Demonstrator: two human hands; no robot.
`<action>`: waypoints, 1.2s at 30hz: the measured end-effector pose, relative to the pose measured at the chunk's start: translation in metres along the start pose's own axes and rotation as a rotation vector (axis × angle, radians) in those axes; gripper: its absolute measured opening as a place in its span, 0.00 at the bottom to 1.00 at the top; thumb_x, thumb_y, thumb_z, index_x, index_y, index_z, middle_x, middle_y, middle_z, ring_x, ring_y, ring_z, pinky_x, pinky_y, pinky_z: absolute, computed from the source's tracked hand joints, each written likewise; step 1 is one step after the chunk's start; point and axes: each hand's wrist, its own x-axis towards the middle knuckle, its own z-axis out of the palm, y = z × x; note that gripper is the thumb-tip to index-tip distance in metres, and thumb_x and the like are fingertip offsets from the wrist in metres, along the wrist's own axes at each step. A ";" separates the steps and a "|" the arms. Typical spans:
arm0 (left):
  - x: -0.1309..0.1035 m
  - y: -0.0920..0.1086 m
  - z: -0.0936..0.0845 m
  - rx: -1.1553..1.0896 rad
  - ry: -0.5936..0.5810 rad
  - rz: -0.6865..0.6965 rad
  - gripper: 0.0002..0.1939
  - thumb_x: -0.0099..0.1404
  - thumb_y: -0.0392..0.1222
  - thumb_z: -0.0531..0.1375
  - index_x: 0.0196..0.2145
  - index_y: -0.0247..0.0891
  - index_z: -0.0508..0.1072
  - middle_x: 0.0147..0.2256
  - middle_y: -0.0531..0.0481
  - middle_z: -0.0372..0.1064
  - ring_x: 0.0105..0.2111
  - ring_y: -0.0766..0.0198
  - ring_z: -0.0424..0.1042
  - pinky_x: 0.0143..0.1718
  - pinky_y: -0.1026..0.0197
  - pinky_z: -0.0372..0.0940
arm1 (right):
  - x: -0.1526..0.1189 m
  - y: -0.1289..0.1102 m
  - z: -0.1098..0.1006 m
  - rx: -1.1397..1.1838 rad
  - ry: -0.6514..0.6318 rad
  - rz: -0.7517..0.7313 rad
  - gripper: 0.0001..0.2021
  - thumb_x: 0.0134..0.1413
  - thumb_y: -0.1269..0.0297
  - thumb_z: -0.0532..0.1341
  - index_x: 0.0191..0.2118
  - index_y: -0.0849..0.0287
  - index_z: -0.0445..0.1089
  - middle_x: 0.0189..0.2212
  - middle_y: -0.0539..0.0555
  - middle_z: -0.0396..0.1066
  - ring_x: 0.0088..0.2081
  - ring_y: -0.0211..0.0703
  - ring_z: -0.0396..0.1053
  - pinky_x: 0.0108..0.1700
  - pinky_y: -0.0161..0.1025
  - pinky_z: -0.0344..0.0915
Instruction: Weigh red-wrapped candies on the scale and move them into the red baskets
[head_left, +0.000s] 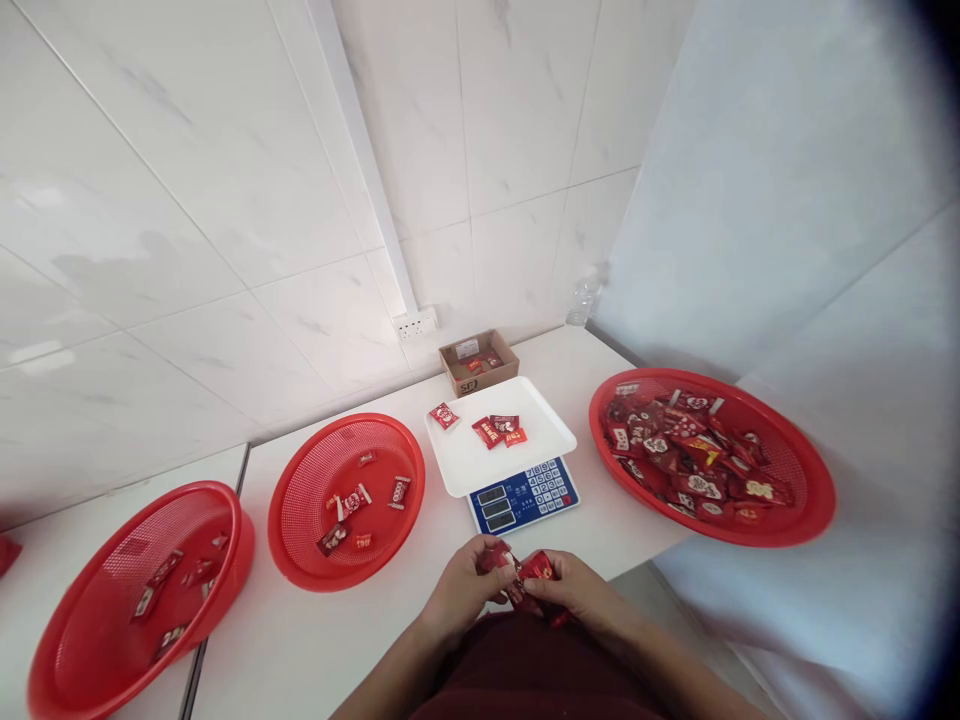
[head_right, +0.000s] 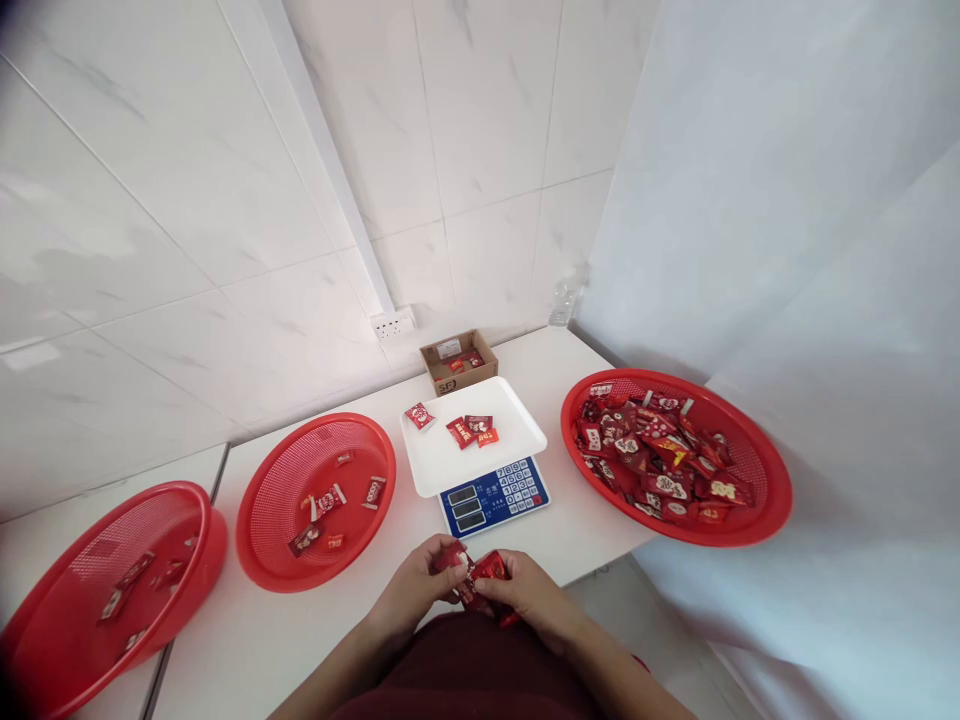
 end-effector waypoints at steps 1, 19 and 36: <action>0.001 -0.001 0.000 0.022 -0.003 -0.013 0.20 0.50 0.51 0.63 0.36 0.34 0.67 0.29 0.51 0.65 0.28 0.67 0.66 0.29 0.63 0.60 | 0.000 0.001 0.000 0.005 0.017 -0.007 0.14 0.40 0.55 0.65 0.28 0.62 0.67 0.20 0.49 0.69 0.22 0.34 0.61 0.27 0.32 0.54; 0.034 0.011 -0.015 -0.059 0.177 0.053 0.21 0.52 0.56 0.61 0.32 0.33 0.69 0.31 0.45 0.71 0.30 0.65 0.69 0.35 0.62 0.62 | 0.007 0.008 -0.004 0.188 0.187 0.102 0.17 0.36 0.54 0.66 0.31 0.58 0.64 0.27 0.50 0.70 0.25 0.34 0.65 0.29 0.33 0.59; 0.023 0.000 -0.005 0.114 -0.086 -0.100 0.21 0.53 0.54 0.60 0.38 0.35 0.70 0.34 0.46 0.70 0.32 0.64 0.69 0.35 0.60 0.61 | 0.003 0.000 -0.001 0.072 0.118 0.029 0.27 0.38 0.67 0.60 0.50 0.53 0.62 0.38 0.51 0.69 0.34 0.40 0.68 0.38 0.38 0.64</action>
